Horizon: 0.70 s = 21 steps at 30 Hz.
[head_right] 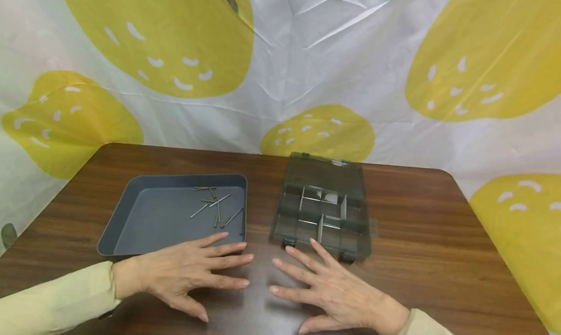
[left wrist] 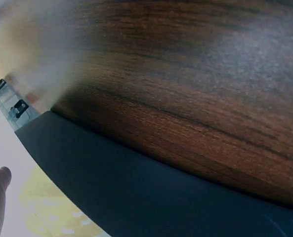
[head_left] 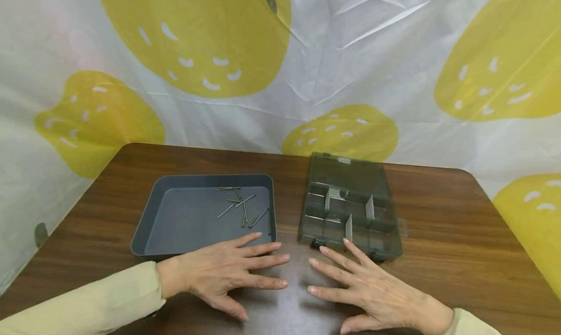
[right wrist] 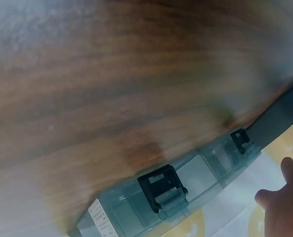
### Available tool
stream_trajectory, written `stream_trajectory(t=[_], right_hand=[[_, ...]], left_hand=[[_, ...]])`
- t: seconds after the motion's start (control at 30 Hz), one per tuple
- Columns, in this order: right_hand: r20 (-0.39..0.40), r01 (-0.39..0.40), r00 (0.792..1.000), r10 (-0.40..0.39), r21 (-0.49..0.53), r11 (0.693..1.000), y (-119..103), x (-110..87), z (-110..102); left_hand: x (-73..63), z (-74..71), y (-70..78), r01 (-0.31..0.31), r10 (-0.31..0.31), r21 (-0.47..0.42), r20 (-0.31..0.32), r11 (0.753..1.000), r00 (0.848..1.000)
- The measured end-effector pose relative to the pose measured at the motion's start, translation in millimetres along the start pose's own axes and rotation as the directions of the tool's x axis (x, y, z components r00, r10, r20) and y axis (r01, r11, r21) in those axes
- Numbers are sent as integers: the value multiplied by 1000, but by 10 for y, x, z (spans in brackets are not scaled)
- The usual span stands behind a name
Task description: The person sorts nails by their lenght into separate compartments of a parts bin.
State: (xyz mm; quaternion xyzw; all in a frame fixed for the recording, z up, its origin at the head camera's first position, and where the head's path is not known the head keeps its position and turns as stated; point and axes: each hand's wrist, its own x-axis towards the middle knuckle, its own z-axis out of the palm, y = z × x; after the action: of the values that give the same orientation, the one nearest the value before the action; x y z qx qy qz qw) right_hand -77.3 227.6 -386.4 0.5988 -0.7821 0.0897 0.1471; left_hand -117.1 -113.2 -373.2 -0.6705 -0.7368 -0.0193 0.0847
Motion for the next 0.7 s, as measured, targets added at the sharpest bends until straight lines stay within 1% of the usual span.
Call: stream_trajectory(t=[0.17,0.27,0.33,0.37,0.4,0.43,0.47,0.5,0.53,0.57,0.6,0.63,0.67,0.7], right_hand=[[-8,-16,1000,16,1,1000,-9,-11,3],[-39,-30,999,31,10,999,-2,-18,-5],[-89,-49,995,50,14,999,21,-21,-16],[-127,-63,990,64,14,998,40,-23,-23],[-173,-89,981,90,13,996,66,-26,-32],[-227,-118,966,120,22,993,100,-29,-41],[-283,-158,945,162,36,987,135,-37,-56],[-338,-209,917,213,51,977,175,-51,-76],[-388,-267,880,275,76,961,219,-72,-99],[-432,-328,835,340,106,939,264,-101,-126],[-465,-389,786,408,141,910,307,-136,-155],[-481,-451,734,480,182,874,349,-178,-187],[-482,-518,680,553,217,827,385,-227,-221],[-476,-581,627,617,242,777,422,-279,-250]], left_hand=[[3,-3,8,13,-13,-2,12,1000,1000],[-3,-6,4,32,-32,-8,-6,999,999],[-12,-22,-10,56,-56,-5,-37,998,998],[-18,-32,-24,78,-79,-15,-59,997,995],[-25,-42,-43,104,-106,-29,-85,994,991],[-35,-55,-67,130,-134,-38,-116,991,984],[-48,-64,-96,161,-168,-54,-148,985,975],[-63,-75,-129,195,-205,-70,-177,978,963],[-81,-80,-165,228,-243,-96,-211,969,947],[-102,-81,-202,262,-286,-127,-242,957,927],[-122,-83,-236,301,-332,-153,-267,941,905],[-143,-81,-269,342,-383,-185,-288,921,877],[-162,-79,-302,386,-440,-224,-304,895,845],[-178,-76,-333,431,-500,-266,-313,862,807]])
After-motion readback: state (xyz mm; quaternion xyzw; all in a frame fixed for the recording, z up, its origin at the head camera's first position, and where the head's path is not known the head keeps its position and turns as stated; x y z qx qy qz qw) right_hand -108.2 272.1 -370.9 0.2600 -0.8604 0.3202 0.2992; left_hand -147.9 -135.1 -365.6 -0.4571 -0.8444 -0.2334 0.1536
